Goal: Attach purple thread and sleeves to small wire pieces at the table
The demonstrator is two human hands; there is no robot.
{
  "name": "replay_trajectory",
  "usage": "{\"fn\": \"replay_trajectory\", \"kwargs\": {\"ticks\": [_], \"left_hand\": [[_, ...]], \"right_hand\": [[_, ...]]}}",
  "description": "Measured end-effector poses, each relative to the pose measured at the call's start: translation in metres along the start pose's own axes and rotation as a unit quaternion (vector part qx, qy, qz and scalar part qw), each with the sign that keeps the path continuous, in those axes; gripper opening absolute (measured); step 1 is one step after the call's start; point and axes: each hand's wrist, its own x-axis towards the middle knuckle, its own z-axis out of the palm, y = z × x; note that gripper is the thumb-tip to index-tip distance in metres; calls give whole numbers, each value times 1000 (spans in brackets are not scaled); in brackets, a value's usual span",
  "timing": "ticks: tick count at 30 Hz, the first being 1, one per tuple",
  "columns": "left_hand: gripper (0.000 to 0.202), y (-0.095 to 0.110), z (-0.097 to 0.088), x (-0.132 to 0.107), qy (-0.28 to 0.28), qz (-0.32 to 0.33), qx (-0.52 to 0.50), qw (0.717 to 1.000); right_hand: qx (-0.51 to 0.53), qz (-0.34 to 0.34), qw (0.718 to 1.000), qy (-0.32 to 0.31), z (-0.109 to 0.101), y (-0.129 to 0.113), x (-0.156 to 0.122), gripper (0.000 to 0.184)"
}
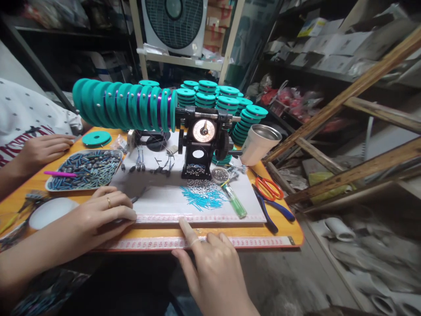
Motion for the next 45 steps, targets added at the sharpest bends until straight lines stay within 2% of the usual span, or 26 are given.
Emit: {"fn": "replay_trajectory", "kwargs": {"ticks": [6, 11, 18, 24, 28, 32, 36, 40, 45], "left_hand": [[16, -3, 0, 1, -1, 7, 4, 1000], [15, -3, 0, 1, -13, -7, -6, 1000], [14, -2, -1, 0, -3, -13, -13, 1000], [15, -2, -1, 2, -3, -2, -10, 1000], [16, 2, 0, 1, 0, -24, -25, 999], [17, 11, 5, -2, 60, -47, -40, 996], [16, 31, 16, -9, 136, -91, -48, 985], [18, 53, 29, -18, 199, -143, -93, 965], [21, 67, 38, -25, 252, -145, -163, 943]], "right_hand": [[-11, 1, 999, 32, 0, -4, 4, 52], [-5, 9, 1000, 24, -1, -5, 4, 52], [-7, 11, 999, 30, -1, -5, 3, 54], [-3, 7, 1000, 13, 1, -3, 1, 49], [-4, 3, 1000, 5, 3, 1, -2, 48], [36, 9, 998, 54, 6, -9, -2, 43], [132, -1, 982, 135, 11, -38, 1, 41], [176, 5, 975, 139, 20, -61, 11, 39], [214, -22, 960, 179, 34, -64, 24, 26]]}}
